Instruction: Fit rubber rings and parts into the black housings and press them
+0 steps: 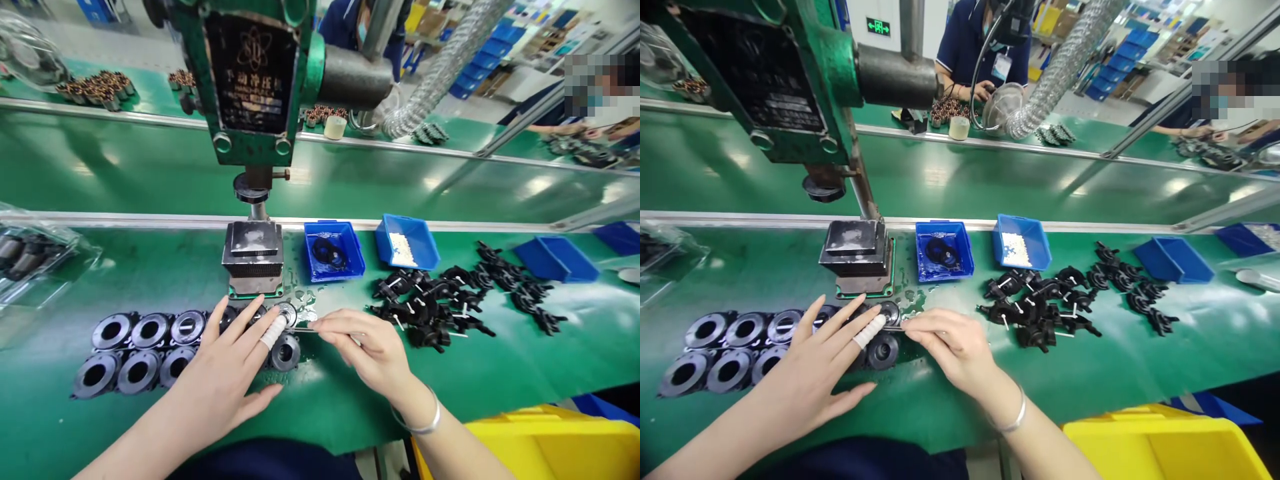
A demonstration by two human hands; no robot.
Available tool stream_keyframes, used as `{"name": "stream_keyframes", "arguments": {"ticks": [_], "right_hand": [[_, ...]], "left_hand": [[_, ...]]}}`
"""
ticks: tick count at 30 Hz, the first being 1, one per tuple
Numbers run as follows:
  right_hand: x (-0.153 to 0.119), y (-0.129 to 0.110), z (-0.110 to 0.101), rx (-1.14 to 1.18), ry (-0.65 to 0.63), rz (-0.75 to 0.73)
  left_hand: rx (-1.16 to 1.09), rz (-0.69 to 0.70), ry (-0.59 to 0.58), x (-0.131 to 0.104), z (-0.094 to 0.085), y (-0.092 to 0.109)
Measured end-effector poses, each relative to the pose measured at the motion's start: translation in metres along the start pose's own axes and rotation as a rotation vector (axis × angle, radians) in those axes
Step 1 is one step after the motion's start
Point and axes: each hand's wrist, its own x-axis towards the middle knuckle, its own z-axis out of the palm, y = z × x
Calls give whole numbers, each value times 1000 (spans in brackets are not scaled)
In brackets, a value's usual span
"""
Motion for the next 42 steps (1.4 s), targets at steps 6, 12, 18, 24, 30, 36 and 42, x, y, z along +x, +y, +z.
{"name": "stream_keyframes", "arguments": {"ticks": [6, 12, 18, 24, 30, 36, 42], "right_hand": [[-1, -1, 0, 10, 23, -5], [0, 1, 1, -47, 163, 12], [-1, 6, 2, -147, 100, -88], [-10, -10, -8, -174, -11, -38], [-13, -11, -3, -28, -15, -40], [8, 38, -30, -214, 390, 160], [14, 78, -29, -280, 300, 171]], "left_hand": [[7, 7, -3, -5, 2, -2], [23, 22, -12, -4, 0, -3], [50, 21, -7, -5, 0, -1], [35, -6, -6, -7, 5, 2], [15, -4, 74, -6, 10, 4], [37, 3, 134, -4, 6, 6], [22, -28, 149, -10, 4, 1]]}}
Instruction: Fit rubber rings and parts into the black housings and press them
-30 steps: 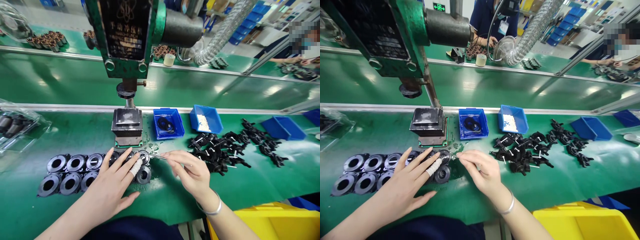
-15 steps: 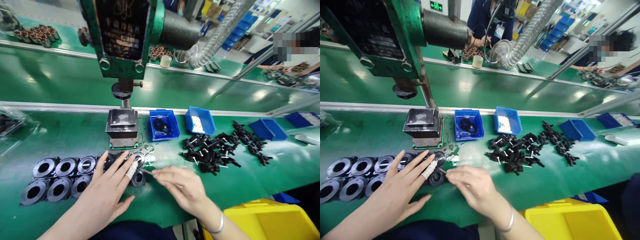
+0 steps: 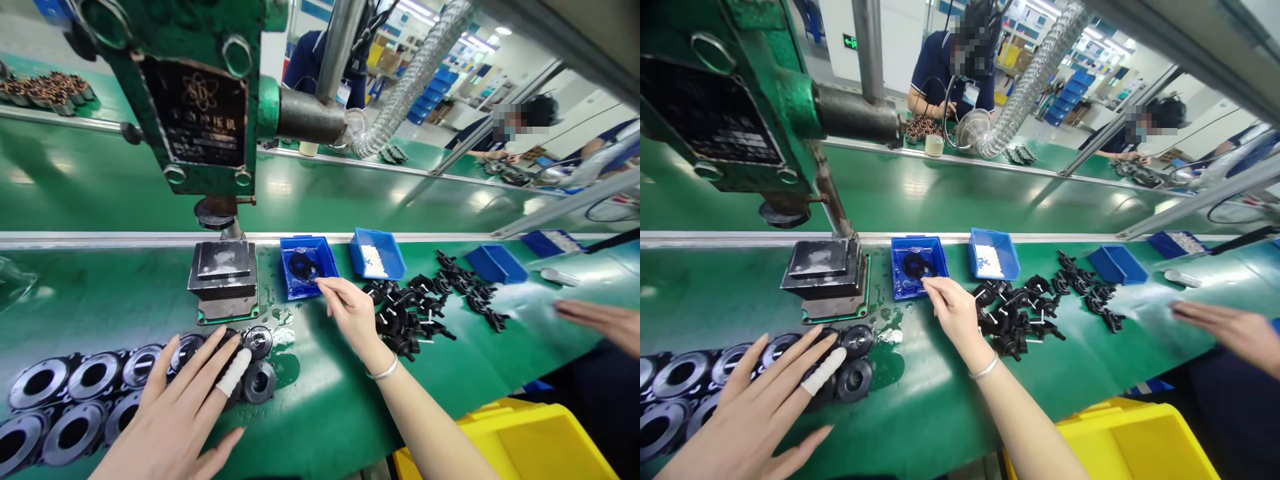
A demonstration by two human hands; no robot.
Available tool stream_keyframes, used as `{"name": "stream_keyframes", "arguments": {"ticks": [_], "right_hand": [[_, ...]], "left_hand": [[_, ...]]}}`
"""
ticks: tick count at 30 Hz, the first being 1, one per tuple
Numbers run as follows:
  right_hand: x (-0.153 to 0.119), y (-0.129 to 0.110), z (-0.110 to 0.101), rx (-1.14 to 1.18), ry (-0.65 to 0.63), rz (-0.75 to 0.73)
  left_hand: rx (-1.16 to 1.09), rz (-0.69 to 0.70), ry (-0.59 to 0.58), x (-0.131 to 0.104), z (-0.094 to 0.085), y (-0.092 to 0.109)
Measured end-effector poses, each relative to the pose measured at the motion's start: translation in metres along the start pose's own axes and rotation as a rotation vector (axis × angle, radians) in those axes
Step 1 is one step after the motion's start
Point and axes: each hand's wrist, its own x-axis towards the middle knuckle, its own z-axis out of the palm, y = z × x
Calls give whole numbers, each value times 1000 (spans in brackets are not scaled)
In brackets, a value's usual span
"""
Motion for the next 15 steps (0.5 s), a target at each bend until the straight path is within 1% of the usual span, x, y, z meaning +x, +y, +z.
{"name": "stream_keyframes", "arguments": {"ticks": [2, 4, 8, 10, 12, 14, 15], "right_hand": [[0, 2, 2, -11, 4, -4], [1, 1, 2, -8, 13, 31], [8, -1, 1, 37, 60, 250], [12, -2, 1, 49, 95, 310], [15, -7, -1, 73, 119, 324], [14, -20, -5, 106, 144, 326], [12, -30, -7, 106, 167, 315]], "left_hand": [[-10, -16, 3, -3, 1, -2], [-10, -25, 10, -6, 2, -3], [-31, -46, 25, -9, -2, -3], [-41, -59, 36, -11, -8, -6], [-10, -54, 44, -18, -19, -14], [56, -50, 41, -29, -32, -27], [87, -70, 47, -37, -39, -36]]}}
